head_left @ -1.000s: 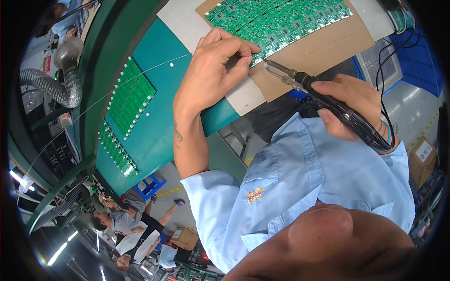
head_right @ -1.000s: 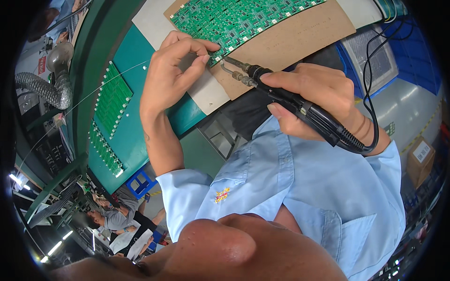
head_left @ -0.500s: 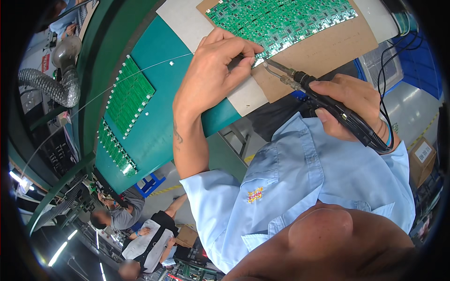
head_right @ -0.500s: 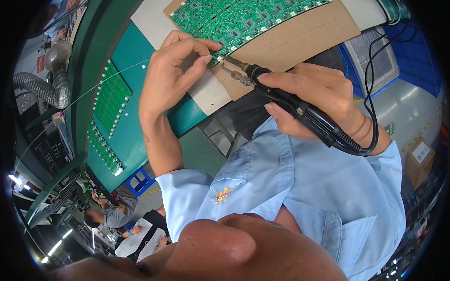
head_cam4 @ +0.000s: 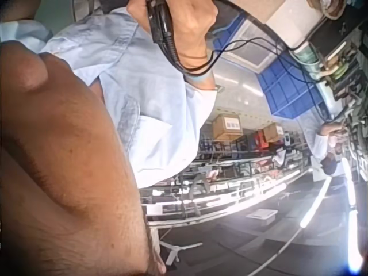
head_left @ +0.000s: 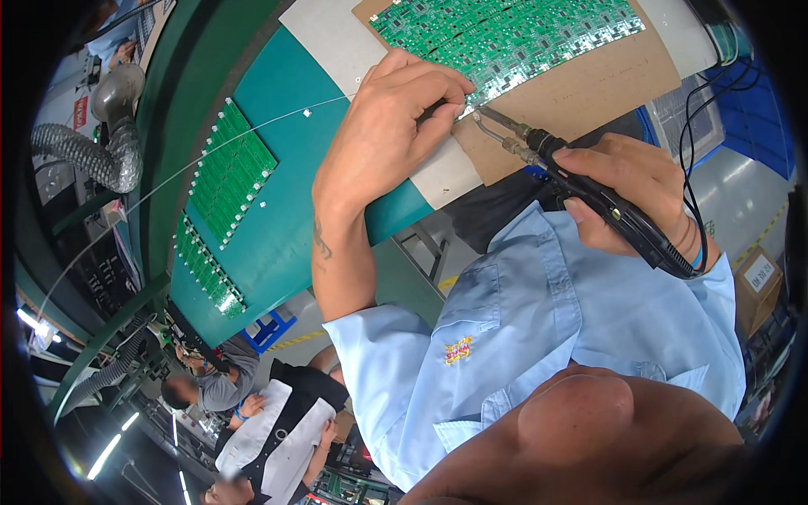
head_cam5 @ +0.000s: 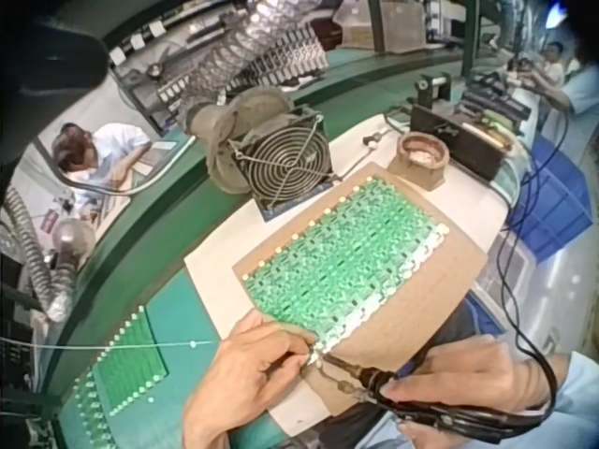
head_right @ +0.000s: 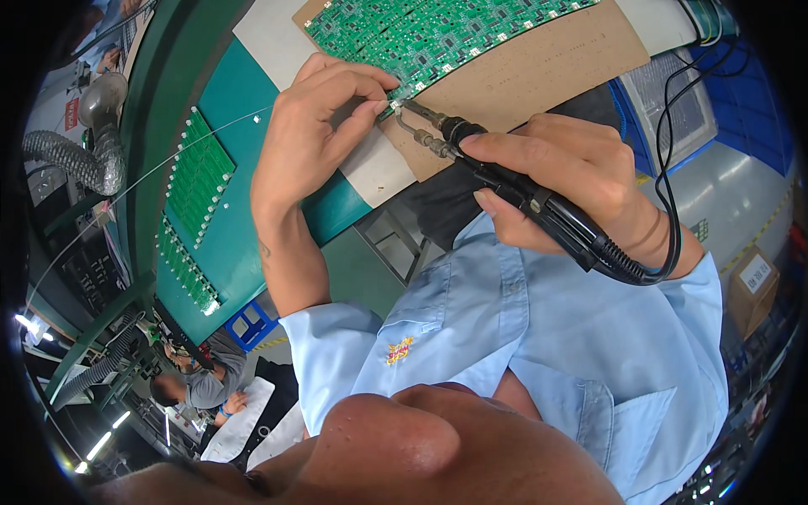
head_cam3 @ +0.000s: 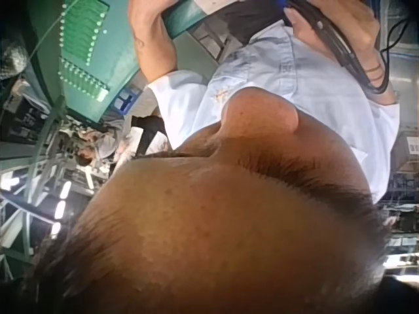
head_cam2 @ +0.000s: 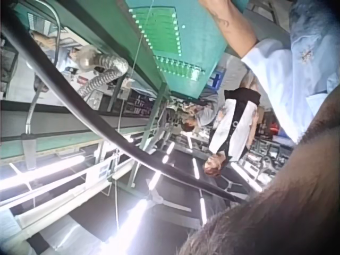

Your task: Soldering components onto multiple printed circuit boards at an assembly station.

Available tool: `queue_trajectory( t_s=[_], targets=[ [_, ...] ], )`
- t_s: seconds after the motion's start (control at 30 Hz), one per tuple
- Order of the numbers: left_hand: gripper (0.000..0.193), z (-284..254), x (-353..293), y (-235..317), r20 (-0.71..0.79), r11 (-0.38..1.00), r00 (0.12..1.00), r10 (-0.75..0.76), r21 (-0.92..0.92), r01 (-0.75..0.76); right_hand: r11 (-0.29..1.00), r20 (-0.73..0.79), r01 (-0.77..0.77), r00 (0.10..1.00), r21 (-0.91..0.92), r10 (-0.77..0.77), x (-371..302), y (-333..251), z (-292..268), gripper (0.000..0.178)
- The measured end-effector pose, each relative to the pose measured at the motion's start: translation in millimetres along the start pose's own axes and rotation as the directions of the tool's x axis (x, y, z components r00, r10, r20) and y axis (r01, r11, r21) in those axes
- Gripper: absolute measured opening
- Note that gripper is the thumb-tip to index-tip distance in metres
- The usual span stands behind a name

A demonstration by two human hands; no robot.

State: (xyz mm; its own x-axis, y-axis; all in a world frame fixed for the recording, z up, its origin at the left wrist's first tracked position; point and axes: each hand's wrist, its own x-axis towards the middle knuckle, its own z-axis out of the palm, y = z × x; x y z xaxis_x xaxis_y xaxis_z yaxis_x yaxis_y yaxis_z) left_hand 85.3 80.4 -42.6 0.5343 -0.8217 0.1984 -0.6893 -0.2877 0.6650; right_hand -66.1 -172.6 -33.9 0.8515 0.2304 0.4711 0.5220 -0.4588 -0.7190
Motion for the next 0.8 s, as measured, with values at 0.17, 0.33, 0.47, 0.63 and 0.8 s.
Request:
queue_trajectory(
  t_s=[0.17, 0.33, 0.47, 0.63, 0.8],
  targets=[
    [0.008, 2.4, 1.3, 0.2, -0.005, 1.000, 1.000, 0.020, 0.004, -0.020, 1.000, 0.009, 0.008, 1.000, -0.002, -0.008, 0.0, -0.2, 0.1, 0.039],
    [0.007, 2.9, 1.8, 1.2, -0.006, 1.000, 1.000, 0.009, 0.014, -0.009, 1.000, 0.022, 0.009, 1.000, -0.004, -0.009, -1.1, -0.5, -0.4, 0.039],
    [0.006, 2.8, 1.7, 2.3, -0.010, 1.000, 1.000, -0.003, 0.012, 0.003, 1.000, 0.026, 0.012, 1.000, -0.006, -0.012, -1.9, -1.1, -0.3, 0.039],
    [0.005, 3.0, 0.7, 2.2, -0.014, 1.000, 1.000, -0.007, 0.017, 0.007, 1.000, 0.041, 0.008, 0.999, -0.018, -0.008, -1.6, -3.3, -1.8, 0.039],
    [0.005, 3.2, 0.7, 2.4, -0.011, 1.000, 1.000, -0.006, 0.011, 0.006, 1.000, 0.031, 0.015, 0.999, -0.016, -0.014, -3.0, -3.3, -1.1, 0.039]
  ],
)
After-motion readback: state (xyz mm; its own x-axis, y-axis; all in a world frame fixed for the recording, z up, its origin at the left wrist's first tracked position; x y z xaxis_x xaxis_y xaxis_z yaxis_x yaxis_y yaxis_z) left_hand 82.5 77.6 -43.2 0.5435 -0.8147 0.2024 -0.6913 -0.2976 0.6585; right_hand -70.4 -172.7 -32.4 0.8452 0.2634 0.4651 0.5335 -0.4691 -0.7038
